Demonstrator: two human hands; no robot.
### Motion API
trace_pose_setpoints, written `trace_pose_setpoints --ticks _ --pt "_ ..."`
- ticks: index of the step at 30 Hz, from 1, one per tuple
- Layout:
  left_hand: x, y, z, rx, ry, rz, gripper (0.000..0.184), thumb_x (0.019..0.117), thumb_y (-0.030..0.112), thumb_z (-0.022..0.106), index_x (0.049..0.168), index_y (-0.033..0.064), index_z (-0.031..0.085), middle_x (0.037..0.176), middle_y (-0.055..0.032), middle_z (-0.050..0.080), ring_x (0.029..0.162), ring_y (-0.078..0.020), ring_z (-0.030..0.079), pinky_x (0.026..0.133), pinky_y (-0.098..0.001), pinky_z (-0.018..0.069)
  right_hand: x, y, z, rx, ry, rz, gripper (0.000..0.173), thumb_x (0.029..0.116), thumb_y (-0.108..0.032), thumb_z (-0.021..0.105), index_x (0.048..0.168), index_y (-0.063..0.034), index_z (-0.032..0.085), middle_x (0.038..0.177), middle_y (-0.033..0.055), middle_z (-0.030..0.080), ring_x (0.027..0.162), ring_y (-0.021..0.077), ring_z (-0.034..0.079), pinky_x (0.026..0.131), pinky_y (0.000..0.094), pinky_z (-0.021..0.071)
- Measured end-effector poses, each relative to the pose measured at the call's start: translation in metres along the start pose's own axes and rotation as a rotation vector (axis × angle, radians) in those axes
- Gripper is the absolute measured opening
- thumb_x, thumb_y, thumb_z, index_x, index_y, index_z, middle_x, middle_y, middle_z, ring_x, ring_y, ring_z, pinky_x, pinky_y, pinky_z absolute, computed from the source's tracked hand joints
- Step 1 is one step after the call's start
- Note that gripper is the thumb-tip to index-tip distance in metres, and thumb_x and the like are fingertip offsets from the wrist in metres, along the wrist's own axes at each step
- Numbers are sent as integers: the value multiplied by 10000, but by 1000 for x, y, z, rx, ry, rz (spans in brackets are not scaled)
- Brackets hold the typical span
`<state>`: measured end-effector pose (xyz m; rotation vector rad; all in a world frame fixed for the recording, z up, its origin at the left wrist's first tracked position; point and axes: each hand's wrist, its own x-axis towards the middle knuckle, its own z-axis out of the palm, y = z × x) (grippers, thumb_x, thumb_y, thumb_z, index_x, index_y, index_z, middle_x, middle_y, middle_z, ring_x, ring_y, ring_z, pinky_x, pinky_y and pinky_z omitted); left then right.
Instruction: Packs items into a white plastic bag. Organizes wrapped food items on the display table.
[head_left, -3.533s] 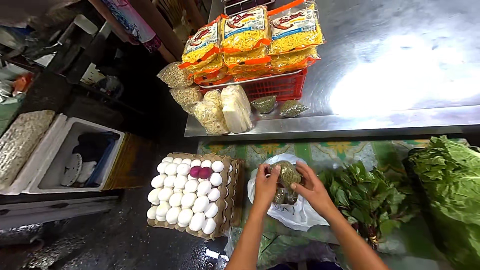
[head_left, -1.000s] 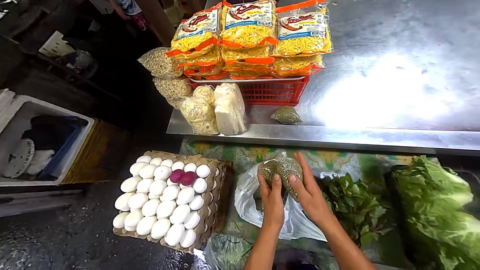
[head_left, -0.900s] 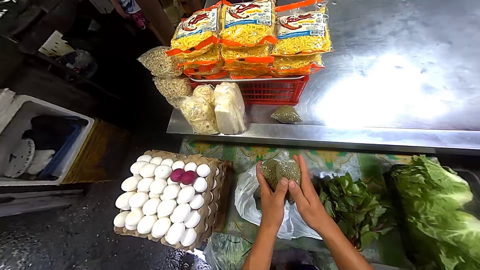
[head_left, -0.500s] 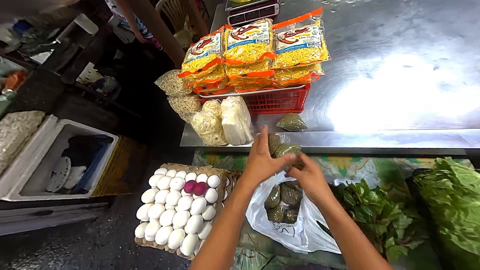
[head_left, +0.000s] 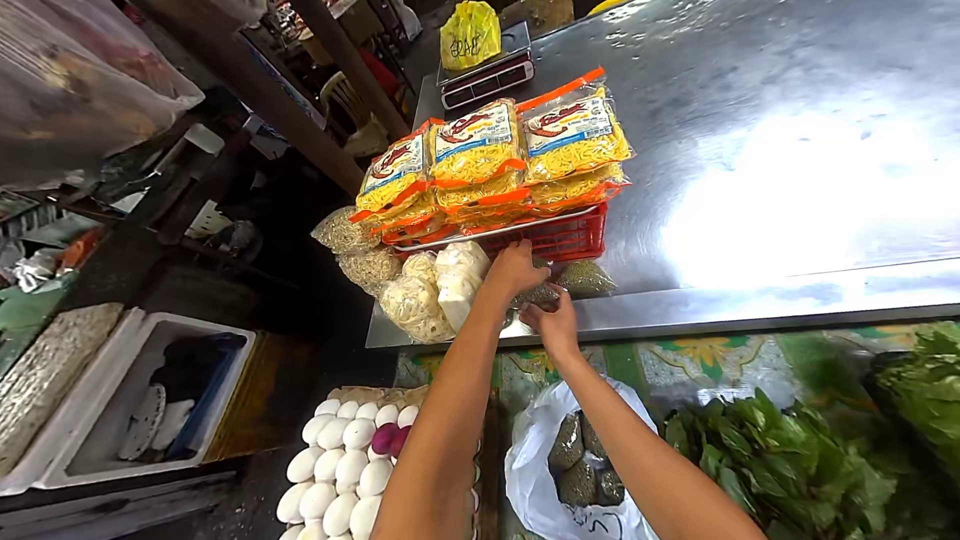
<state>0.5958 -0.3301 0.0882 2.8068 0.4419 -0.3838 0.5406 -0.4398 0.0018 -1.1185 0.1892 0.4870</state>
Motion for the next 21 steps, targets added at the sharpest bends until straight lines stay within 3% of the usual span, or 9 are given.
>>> trace_pose_setpoints --ticks 4,7,10,12,15,17,18,20,21 --pt "8 -7 11 -5 15 8 565 969 465 650 1331 33 605 1277 -219 652 1293 -427 537 1061 -624 423 5 -3 2 -91 20 15 702 869 13 783 1457 12 399 1010 237 687 768 266 750 716 394 664" --pt "17 -11 20 -44 1 8 532 981 445 629 1331 44 632 1346 -236 587 1322 -434 502 1063 -620 428 8 -10 2 -211 13 43 644 890 -57 793 1417 -9 428 980 210 701 732 254 751 668 387 661" --pt "13 -6 30 -12 46 -25 468 970 454 644 1276 104 698 1382 -261 523 1313 -459 468 1020 -621 451 11 -18 -6 -467 -49 92 622 939 -233 771 1439 -59 444 933 178 695 620 243 716 557 392 635" --pt "7 -4 38 -18 122 -26 422 965 428 657 1242 117 728 1390 -260 499 1292 -457 469 1004 -617 453 16 -19 -11 -614 -72 80 581 959 -306 743 1430 -87 481 840 140 690 557 214 676 518 373 597" --pt "-7 -4 51 -72 335 17 360 991 318 651 1252 75 703 1355 -251 523 1238 -451 515 998 -611 459 19 -20 -13 -669 -76 57 509 976 -274 723 1406 -92 520 860 136 701 565 205 676 529 367 596" --pt "-24 0 59 -118 487 32 333 1001 179 607 1289 19 657 1397 -260 525 1291 -444 516 1068 -577 448 19 -20 -13 -672 -74 8 470 974 -211 719 1382 -60 538 877 135 708 604 192 700 564 360 616" --pt "-35 2 63 -136 533 40 326 979 113 592 1282 11 657 1404 -250 533 1312 -429 511 1088 -561 443 21 -20 -15 -703 -78 -29 468 961 -199 719 1373 -52 555 928 132 720 700 191 725 649 372 627" --pt "-55 3 76 -113 508 63 376 930 51 594 1300 15 653 1412 -233 551 1344 -413 499 1117 -558 419 27 -18 -20 -716 -119 -52 483 941 -224 746 1362 -55 582 1132 168 712 1019 263 706 928 474 561" --pt "-60 -1 85 -82 463 78 409 929 48 584 1334 21 635 1438 -237 538 1379 -418 472 1149 -570 376 30 -16 -24 -696 -142 -45 481 933 -201 753 1362 -67 580 1150 161 708 1044 263 701 948 476 557"
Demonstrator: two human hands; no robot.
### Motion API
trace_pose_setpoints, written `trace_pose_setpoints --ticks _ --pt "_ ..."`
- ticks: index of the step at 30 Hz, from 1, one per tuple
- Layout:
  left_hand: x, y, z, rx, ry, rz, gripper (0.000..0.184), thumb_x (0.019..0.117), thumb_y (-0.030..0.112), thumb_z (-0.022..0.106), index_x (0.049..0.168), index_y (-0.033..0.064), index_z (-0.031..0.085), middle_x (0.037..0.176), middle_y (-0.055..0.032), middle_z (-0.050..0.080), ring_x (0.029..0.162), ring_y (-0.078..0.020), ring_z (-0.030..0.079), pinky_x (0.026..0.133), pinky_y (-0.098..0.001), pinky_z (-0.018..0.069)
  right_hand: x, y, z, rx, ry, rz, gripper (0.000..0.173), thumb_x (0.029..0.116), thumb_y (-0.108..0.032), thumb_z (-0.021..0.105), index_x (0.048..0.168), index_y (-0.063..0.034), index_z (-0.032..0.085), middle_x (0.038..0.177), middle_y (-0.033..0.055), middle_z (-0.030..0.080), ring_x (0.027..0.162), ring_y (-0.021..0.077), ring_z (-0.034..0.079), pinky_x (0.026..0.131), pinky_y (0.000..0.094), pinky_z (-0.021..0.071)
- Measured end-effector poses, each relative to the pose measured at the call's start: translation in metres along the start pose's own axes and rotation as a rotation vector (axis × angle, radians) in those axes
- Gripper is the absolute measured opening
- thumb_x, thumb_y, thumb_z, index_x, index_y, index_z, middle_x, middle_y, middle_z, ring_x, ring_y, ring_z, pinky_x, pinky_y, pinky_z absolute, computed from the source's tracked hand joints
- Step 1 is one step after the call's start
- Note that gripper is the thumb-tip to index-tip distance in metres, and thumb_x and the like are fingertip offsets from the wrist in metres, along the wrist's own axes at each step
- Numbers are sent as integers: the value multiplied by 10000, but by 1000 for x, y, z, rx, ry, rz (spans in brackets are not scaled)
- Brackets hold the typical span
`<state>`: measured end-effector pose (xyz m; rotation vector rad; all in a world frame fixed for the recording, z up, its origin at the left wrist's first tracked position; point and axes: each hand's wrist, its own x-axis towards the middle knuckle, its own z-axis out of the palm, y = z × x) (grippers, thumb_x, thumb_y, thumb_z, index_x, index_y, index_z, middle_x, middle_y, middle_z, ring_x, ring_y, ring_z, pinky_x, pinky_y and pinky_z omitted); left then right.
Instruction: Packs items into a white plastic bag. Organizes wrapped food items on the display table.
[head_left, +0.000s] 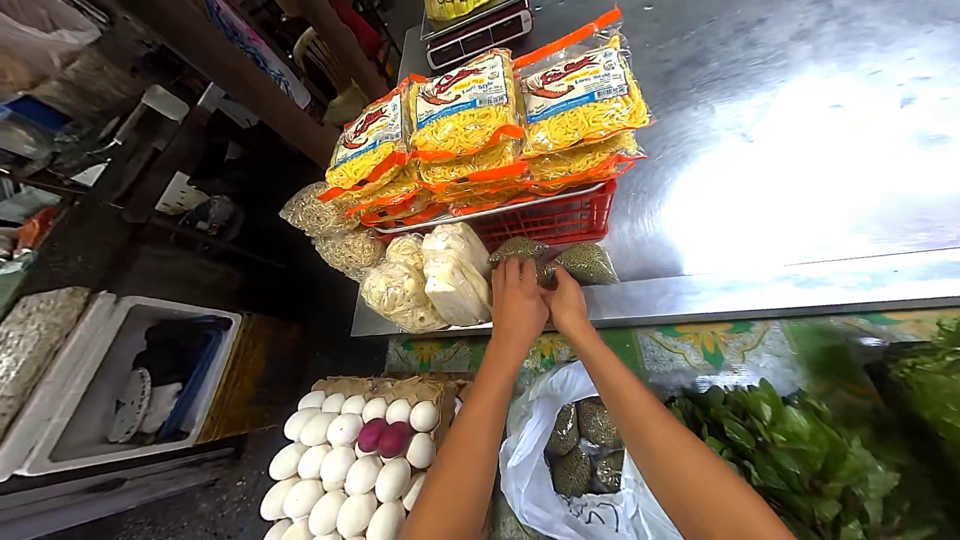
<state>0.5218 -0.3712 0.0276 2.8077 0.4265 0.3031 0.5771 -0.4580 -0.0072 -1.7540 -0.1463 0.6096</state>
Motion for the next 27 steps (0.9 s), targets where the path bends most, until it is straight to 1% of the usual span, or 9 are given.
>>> trace_pose_setpoints --ticks 2,5,8,10,12,15,18,24,27 --pt "-6 -7 7 72 -96 19 478 946 63 586 1424 45 570 1509 -246 480 1463 -438 371 1208 -609 269 -2 5 -5 23 -34 -10 501 941 -92 670 1425 -82 540 1111 154 727 968 247 728 880 452 597" --pt "2 -14 9 163 -135 62 516 942 53 620 1452 74 546 1484 -253 495 1434 -468 389 1179 -661 265 -22 11 -24 -117 105 -213 408 984 -99 524 1380 -20 580 960 112 738 763 188 717 691 383 614" --pt "7 -20 10 216 -55 168 429 926 34 656 1352 83 629 1279 -223 617 1254 -446 543 1094 -618 398 -24 17 -56 -350 333 -472 293 937 -93 594 1199 -41 715 1130 174 673 1058 313 650 917 499 549" --pt "8 -22 13 240 32 250 378 907 -1 665 1273 90 675 1187 -206 640 1171 -427 585 1063 -595 435 -10 18 -75 -481 322 -498 420 871 -119 680 1291 -109 683 1398 246 538 1299 459 495 1055 658 394" --pt "7 -23 18 259 80 279 356 910 -1 659 1250 100 681 1205 -207 636 1197 -431 575 1083 -618 404 7 23 -86 -574 224 -460 565 853 -146 734 1405 -161 614 1525 248 444 1375 492 431 1073 719 330" --pt "8 -17 13 174 -56 186 422 895 39 675 1314 91 649 1377 -233 566 1368 -466 452 1147 -701 280 20 29 -89 -556 180 -461 568 888 -170 711 1440 -126 584 1463 212 527 1279 434 548 1015 670 417" --pt "10 -3 2 89 -179 75 440 932 271 689 1340 109 650 1508 -198 478 1474 -430 328 1195 -673 208 20 24 -93 -457 196 -371 565 907 -181 673 1449 -92 544 1393 205 589 1245 403 596 991 628 489" --pt "41 5 10 90 -16 -18 464 957 368 691 1297 52 662 1409 -230 554 1366 -460 457 1134 -675 315 44 12 -110 -23 57 -215 434 958 -195 657 1345 -84 496 1305 163 594 856 299 695 663 494 604" --pt "59 6 5 57 -107 -137 441 945 323 714 1267 25 671 1352 -247 582 1299 -453 508 1096 -633 375 47 17 -111 -51 20 -338 321 956 -154 675 1259 -62 625 1260 178 635 935 283 697 785 494 600"
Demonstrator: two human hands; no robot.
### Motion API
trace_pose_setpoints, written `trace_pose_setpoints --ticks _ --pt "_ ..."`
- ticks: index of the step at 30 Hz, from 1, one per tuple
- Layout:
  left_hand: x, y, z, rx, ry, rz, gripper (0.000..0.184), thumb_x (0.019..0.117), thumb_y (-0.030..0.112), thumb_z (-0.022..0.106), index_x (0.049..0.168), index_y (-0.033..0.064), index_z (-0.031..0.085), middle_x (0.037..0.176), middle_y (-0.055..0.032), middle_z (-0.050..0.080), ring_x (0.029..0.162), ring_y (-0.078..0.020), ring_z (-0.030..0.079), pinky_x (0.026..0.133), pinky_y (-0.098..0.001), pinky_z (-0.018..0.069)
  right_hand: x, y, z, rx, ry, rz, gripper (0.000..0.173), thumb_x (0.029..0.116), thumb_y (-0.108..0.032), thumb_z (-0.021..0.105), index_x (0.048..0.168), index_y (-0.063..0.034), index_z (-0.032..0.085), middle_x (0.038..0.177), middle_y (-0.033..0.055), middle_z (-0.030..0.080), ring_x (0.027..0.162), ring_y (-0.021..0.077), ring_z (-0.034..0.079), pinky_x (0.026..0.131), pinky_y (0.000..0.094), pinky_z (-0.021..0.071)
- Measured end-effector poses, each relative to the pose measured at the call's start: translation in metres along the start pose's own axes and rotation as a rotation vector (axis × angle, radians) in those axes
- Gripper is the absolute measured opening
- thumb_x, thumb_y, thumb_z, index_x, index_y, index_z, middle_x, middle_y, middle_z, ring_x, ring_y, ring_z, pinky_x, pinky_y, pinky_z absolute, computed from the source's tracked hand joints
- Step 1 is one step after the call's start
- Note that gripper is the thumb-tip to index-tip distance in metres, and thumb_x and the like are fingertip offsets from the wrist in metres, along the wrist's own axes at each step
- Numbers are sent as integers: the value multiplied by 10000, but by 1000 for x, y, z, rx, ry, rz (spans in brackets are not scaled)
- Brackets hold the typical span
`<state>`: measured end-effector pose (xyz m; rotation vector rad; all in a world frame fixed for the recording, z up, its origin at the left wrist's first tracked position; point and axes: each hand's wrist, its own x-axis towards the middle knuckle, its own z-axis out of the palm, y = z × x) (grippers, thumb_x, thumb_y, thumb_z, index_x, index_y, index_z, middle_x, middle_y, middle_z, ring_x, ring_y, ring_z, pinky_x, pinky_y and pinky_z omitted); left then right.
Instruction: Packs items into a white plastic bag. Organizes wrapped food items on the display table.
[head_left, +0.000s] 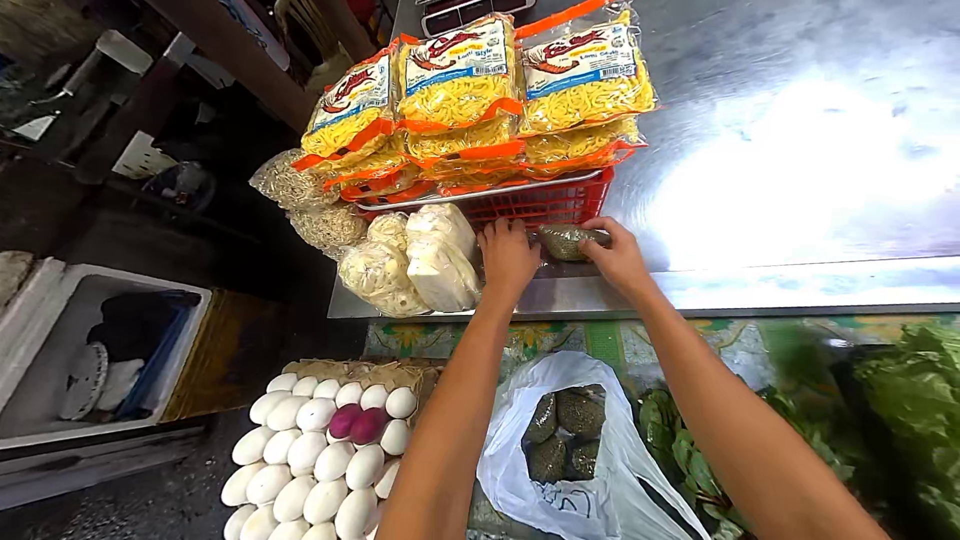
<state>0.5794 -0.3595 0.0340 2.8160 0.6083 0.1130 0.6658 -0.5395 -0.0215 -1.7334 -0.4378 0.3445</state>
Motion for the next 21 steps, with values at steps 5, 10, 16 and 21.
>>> trace_pose_setpoints --ticks 5,10,16,21 --pt "17 -13 4 -16 -39 56 349 1010 240 626 1245 -15 666 1285 -239 633 1256 -411 572 1113 -559 407 0 2 7 -187 106 -68 392 1013 -257 664 1335 -43 599 1342 225 583 1045 327 685 886 498 584" --pt "7 -9 12 55 74 98 285 1028 208 595 1200 -3 677 1230 -248 635 1201 -446 582 1056 -631 416 2 5 6 -202 13 -103 552 917 -250 784 1392 -62 576 1383 215 569 1155 334 653 918 500 586" --pt "12 -12 14 72 71 84 348 1057 235 528 1272 -12 647 1303 -245 634 1272 -442 566 1134 -646 339 0 10 15 -312 122 -217 471 922 -268 785 1299 -33 629 1306 218 601 1132 340 654 893 490 595" --pt "9 -11 21 146 149 58 344 1049 277 544 1246 24 668 1278 -217 650 1269 -435 561 1114 -637 356 2 7 19 -396 148 -137 520 927 -394 764 1326 -92 623 1336 212 553 1131 382 620 881 567 554"
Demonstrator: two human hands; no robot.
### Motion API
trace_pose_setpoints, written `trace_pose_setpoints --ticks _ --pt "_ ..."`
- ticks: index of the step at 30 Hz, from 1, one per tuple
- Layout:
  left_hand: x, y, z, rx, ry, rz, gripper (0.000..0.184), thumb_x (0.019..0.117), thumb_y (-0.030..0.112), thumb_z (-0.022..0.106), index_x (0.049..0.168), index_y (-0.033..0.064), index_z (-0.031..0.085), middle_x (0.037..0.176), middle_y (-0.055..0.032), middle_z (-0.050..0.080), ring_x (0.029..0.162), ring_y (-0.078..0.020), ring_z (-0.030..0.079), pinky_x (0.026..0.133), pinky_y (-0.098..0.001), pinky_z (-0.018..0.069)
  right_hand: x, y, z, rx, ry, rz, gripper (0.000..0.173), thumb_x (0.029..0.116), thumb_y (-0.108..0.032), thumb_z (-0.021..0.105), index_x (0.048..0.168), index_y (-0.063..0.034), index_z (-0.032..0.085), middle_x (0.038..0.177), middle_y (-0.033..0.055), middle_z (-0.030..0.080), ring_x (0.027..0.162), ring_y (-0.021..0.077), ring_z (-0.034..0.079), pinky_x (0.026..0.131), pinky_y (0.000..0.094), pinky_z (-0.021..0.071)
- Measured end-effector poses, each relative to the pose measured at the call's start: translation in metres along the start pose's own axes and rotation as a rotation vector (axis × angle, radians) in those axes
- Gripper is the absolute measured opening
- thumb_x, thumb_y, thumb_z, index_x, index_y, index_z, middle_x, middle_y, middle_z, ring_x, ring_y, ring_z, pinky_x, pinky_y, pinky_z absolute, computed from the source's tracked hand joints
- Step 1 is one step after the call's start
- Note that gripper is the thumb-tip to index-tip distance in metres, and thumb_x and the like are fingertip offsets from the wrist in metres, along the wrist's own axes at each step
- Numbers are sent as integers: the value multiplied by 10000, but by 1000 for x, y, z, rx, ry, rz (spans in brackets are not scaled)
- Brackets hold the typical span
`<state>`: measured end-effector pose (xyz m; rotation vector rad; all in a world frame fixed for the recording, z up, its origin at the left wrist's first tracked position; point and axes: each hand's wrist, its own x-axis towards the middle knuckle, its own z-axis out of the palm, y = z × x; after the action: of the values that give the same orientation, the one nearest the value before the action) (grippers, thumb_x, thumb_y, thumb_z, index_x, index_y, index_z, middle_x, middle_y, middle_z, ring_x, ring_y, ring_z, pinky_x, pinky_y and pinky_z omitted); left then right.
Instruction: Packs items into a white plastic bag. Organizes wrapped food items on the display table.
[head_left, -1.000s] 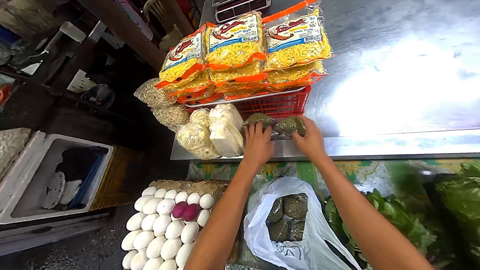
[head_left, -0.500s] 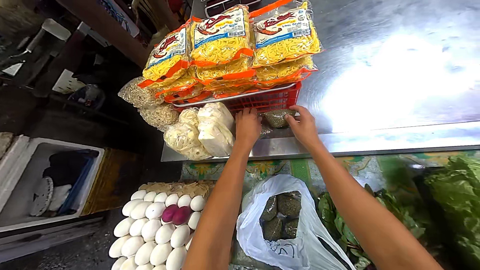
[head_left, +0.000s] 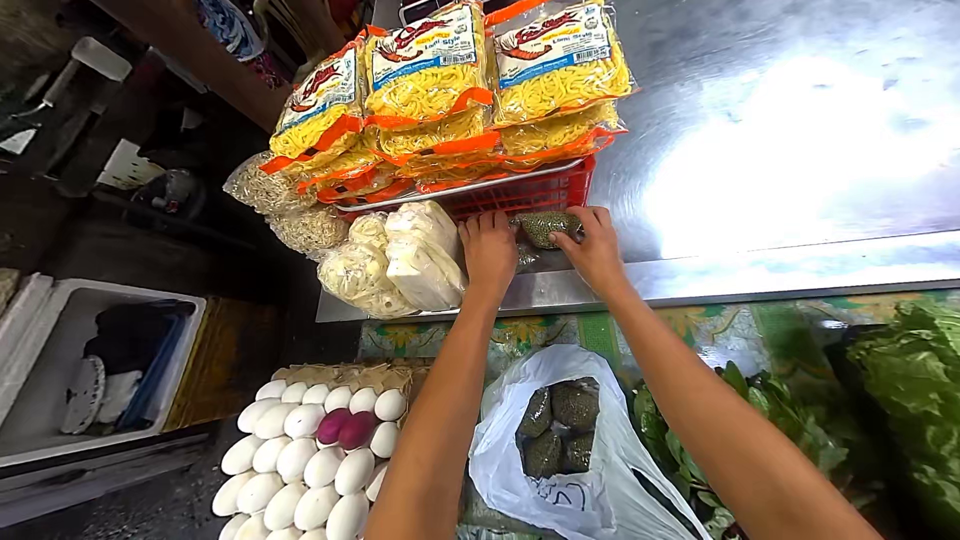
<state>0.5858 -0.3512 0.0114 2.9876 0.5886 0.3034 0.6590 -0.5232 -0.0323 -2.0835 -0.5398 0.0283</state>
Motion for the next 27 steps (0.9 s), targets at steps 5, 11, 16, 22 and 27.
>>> trace_pose_setpoints --ticks 5,11,16,22,27 --pt "1 2 -5 -7 -42 -8 350 1052 270 542 1254 6 652 1299 -250 620 1286 -458 538 1147 -648 310 -1 3 1 4 4 -59 502 934 -345 766 1333 -82 614 1309 211 571 1050 346 660 839 508 584" --pt "-121 51 -59 -457 61 165 314 1011 132 578 1272 -28 651 1304 -188 639 1237 -298 617 1046 -435 526 -4 0 -3 47 -12 -40 538 917 -359 778 1346 -77 618 1361 217 555 1159 376 620 887 573 553" --pt "-333 123 -73 -934 -299 -31 250 947 16 631 1156 -100 704 1228 -241 687 1208 -323 652 1072 -417 513 0 1 -3 75 -32 -8 567 892 -367 797 1352 -85 622 1362 205 571 1193 369 609 918 571 541" --pt "-483 103 -92 -1048 -416 -126 235 968 51 624 1157 -63 705 1216 -199 695 1173 -249 672 1051 -389 541 -30 -8 -34 190 -4 -37 571 953 -239 684 1450 -7 525 1505 267 449 1354 358 499 1026 474 517" --pt "-500 61 -101 -1069 -345 -525 250 977 51 586 1185 -36 693 1176 -161 699 1032 -185 711 929 -352 602 -186 -33 -40 264 -465 174 271 1010 -58 492 1205 74 627 1094 206 695 945 267 712 877 455 604"
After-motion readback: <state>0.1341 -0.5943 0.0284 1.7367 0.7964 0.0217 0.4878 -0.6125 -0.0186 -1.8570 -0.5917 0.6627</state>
